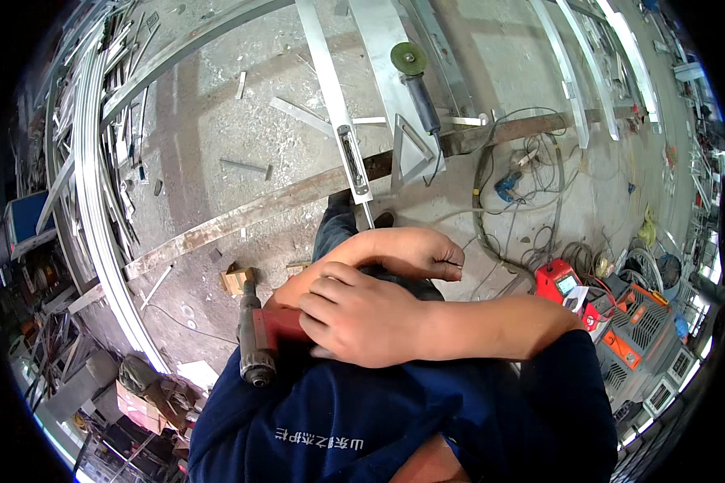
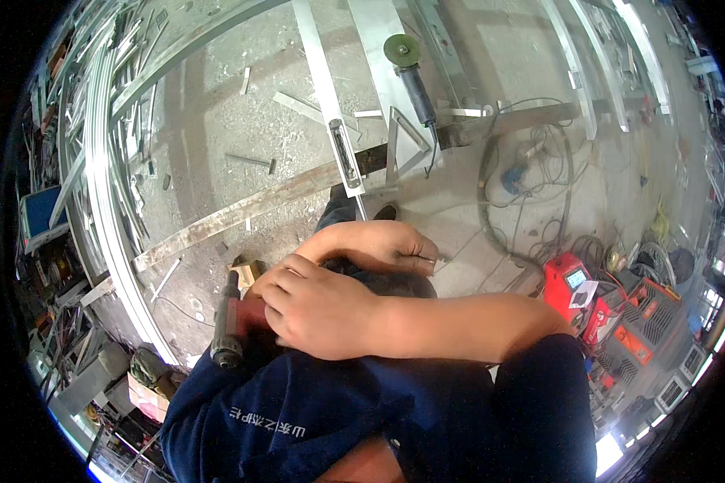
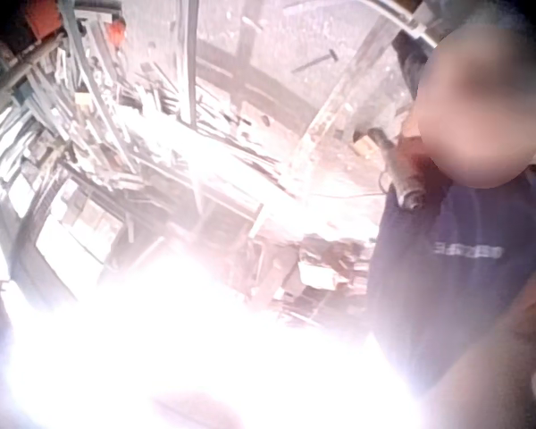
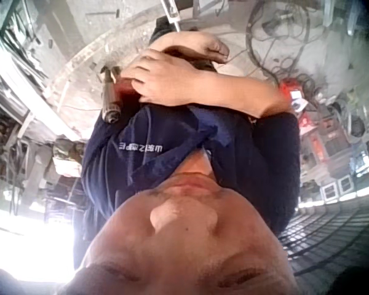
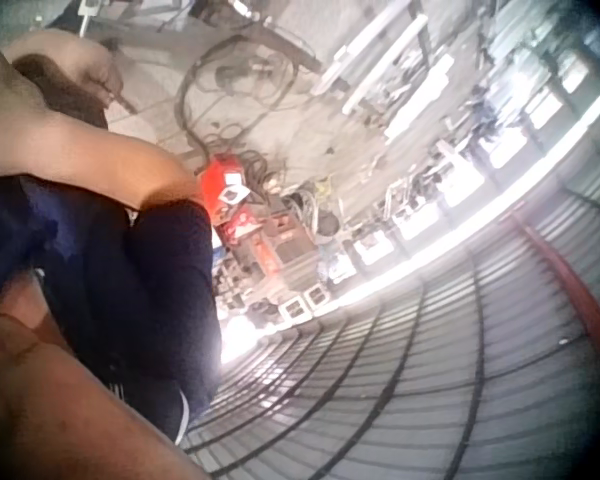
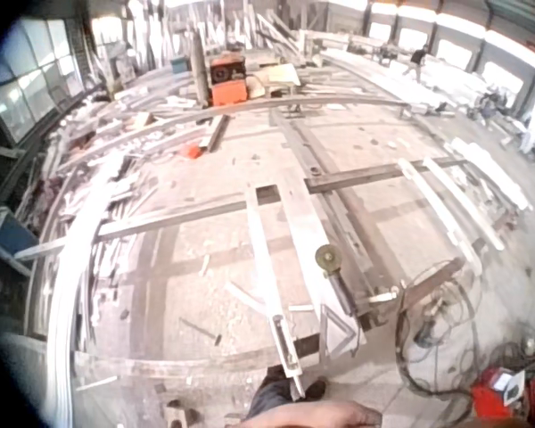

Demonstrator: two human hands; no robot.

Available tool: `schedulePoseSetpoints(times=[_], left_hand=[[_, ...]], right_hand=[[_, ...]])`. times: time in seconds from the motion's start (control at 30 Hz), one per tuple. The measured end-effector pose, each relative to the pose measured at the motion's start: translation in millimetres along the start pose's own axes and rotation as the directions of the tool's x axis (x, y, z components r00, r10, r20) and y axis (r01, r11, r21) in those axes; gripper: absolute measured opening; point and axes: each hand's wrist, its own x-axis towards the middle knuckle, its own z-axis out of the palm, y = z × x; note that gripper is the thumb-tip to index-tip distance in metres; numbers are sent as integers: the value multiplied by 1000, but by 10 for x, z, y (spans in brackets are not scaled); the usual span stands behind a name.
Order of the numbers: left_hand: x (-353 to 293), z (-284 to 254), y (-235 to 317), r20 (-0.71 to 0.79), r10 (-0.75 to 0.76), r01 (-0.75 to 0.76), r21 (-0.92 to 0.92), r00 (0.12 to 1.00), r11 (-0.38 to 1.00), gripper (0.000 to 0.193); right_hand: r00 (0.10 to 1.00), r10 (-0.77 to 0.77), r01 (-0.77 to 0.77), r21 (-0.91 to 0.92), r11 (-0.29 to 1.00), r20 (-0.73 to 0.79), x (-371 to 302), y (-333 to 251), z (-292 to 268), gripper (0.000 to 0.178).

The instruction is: The person assembles a metal frame by positioning metal bars and using a power drill to fasten them together. They walk around the workshop to retrieve tools and materials, then return to continue drilling and aligning components.

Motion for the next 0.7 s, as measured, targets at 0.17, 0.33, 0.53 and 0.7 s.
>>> schedulePoseSetpoints(times=[0.17,0.33,0.53,0.7], left_hand=[[-187,62,-54,-477,252,-355,-139,842,925,30],[-206,63,87,-293,-147,-100,-684,945,723,29],[-251,51,121,-332,-217,-143,-788,918,599,29],[-234,-52,-12,-334,-170,-122,-698,927,706,30]], right_hand=[[818,140,-204,-54,977,-558,-625,360,-430,32],[562,800,-295,853,431,-210,-1350,809,-285,31],[506,759,-227,786,575,-409,-1272,808,-4,18],[464,702,-291,655,697,-540,-1133,867,-47,13]])
